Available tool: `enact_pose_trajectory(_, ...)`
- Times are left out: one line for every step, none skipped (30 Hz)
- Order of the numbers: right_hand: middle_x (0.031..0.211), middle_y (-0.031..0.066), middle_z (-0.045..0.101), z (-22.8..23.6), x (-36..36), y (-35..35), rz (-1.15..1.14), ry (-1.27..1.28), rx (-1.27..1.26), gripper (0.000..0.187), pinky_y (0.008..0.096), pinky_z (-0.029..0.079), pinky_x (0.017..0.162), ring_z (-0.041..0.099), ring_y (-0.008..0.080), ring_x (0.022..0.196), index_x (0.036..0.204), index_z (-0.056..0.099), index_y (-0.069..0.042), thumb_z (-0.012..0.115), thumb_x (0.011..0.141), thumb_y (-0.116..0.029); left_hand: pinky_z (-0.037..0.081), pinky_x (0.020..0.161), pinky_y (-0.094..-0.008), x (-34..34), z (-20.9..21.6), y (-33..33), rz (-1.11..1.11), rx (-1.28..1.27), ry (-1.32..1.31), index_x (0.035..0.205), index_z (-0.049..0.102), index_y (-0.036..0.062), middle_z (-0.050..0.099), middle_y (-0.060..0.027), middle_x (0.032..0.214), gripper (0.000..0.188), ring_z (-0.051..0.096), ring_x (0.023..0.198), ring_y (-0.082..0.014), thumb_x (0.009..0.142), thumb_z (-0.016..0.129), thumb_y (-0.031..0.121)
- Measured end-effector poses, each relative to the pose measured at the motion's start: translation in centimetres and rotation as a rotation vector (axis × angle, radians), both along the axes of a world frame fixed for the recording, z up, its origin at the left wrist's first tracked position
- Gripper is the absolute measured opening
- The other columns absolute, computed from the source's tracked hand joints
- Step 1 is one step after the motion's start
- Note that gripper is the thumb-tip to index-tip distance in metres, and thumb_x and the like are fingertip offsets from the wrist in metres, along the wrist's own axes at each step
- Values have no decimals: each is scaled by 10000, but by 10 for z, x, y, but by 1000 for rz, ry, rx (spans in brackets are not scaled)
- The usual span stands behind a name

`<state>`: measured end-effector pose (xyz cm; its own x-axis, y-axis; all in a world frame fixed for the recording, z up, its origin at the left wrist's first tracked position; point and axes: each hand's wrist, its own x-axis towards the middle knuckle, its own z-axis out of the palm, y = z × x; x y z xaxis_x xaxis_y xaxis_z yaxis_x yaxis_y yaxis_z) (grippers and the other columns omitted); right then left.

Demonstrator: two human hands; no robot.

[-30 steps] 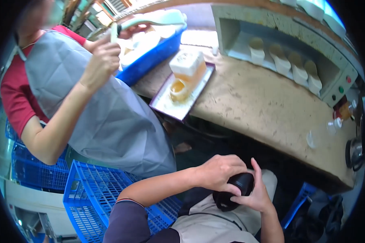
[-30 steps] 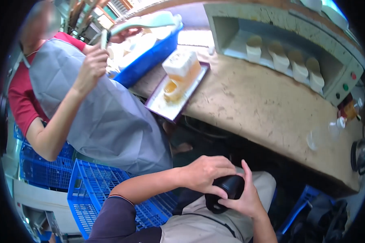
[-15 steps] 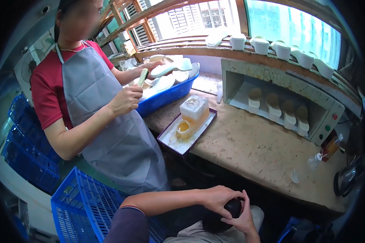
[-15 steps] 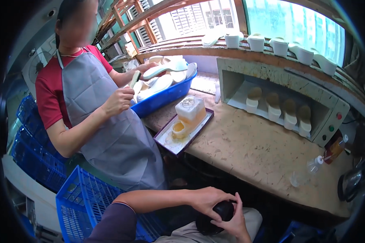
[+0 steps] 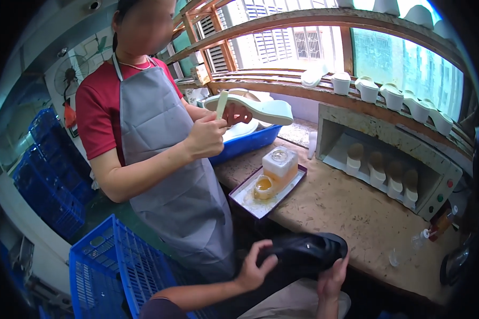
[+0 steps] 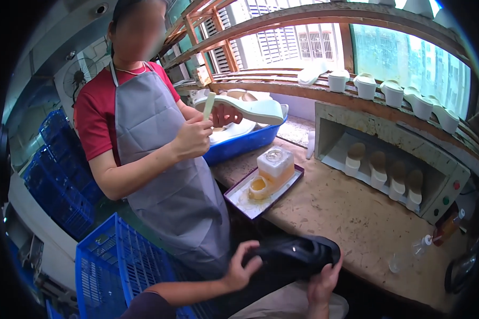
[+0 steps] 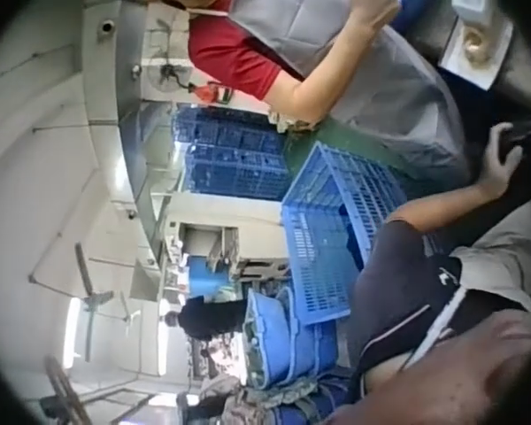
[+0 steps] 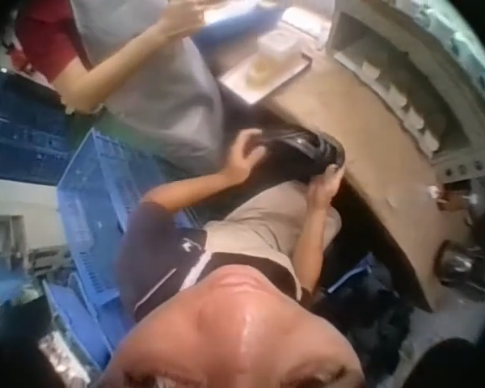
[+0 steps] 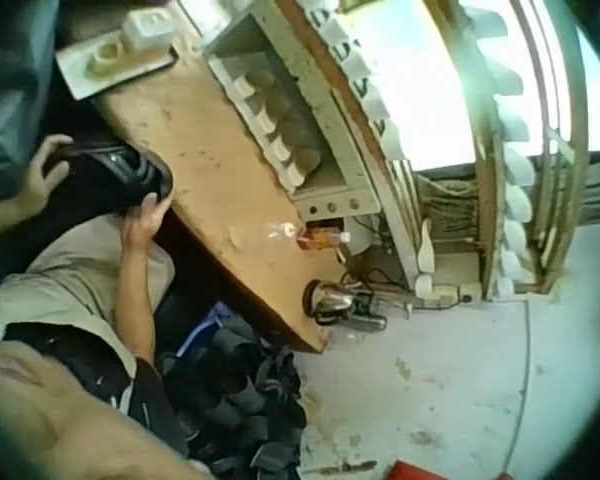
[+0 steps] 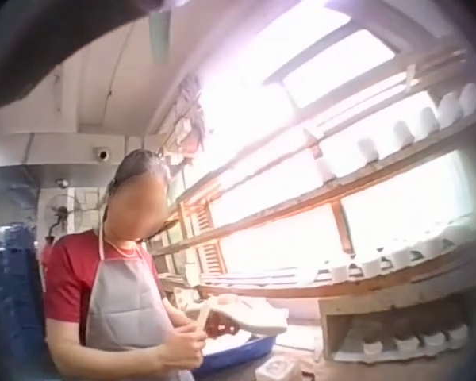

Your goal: Cleaning and prepping shoe components for assembly in a manufacturing facility.

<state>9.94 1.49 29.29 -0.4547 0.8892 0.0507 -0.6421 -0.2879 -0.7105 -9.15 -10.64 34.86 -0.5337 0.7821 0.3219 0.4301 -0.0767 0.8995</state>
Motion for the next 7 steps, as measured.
enact_pose_trajectory(1533, 170, 368, -4, -1, 7, -35, -108, 8, 943, 418, 392, 1073, 445, 275, 1321, 1617, 91, -86, 696, 908, -226, 491, 885, -333, 6, -24, -28, -93, -168, -54, 1353, 480, 32, 593, -102, 1187, 462, 588, 986, -184, 949, 659, 168)
enact_pose_trajectory(1554, 167, 345, -8, -1, 14, -72, -217, 15, 950, 431, 390, 1075, 437, 278, 1331, 1617, 93, -82, 709, 902, -196, 491, 901, -336, 6, -43, -52, -188, -337, -110, 1353, 477, 27, 565, -101, 1248, 491, 575, 1040, -187, 926, 682, 158)
enact_pose_trajectory(1575, 164, 321, -15, -2, 19, -122, -331, 21, 958, 444, 387, 1076, 428, 281, 1341, 1616, 96, -79, 721, 895, -167, 464, 936, -319, -7, -49, -64, -392, -632, -209, 1393, 445, 50, 570, -108, 1252, 583, 580, 1045, -193, 907, 718, 219)
enact_pose_trajectory(1575, 164, 321, -23, -6, 20, -121, -342, 24, 958, 444, 387, 1076, 428, 281, 1341, 1616, 96, -79, 721, 895, -167, 464, 936, -319, -20, -57, -65, -395, -627, -220, 1393, 445, 50, 570, -108, 1252, 583, 580, 1045, -193, 907, 718, 219)
enact_pose_trajectory(1588, 165, 301, -35, -11, 19, 51, -497, 97, 971, 464, 372, 1084, 401, 274, 1367, 1621, 92, -98, 730, 895, -196, 463, 939, -315, -33, -66, -63, -409, -646, -218, 1418, 430, 79, 571, -103, 1276, 623, 583, 1053, -198, 899, 732, 242)
enact_pose_trajectory(1602, 166, 281, -52, -16, 14, 244, -652, 168, 984, 483, 357, 1092, 374, 268, 1394, 1625, 88, -116, 739, 895, -225, 462, 941, -311, -45, -77, -61, -409, -668, -226, 1443, 415, 109, 572, -99, 1300, 663, 586, 1060, -202, 890, 746, 265)
enact_pose_trajectory(1615, 166, 261, -69, -21, 7, 441, -802, 238, 998, 502, 341, 1099, 347, 261, 1420, 1630, 84, -135, 748, 895, -253, 461, 944, -307, -58, -87, -53, -409, -690, -235, 1468, 400, 138, 573, -95, 1324, 704, 589, 1067, -206, 882, 760, 288)
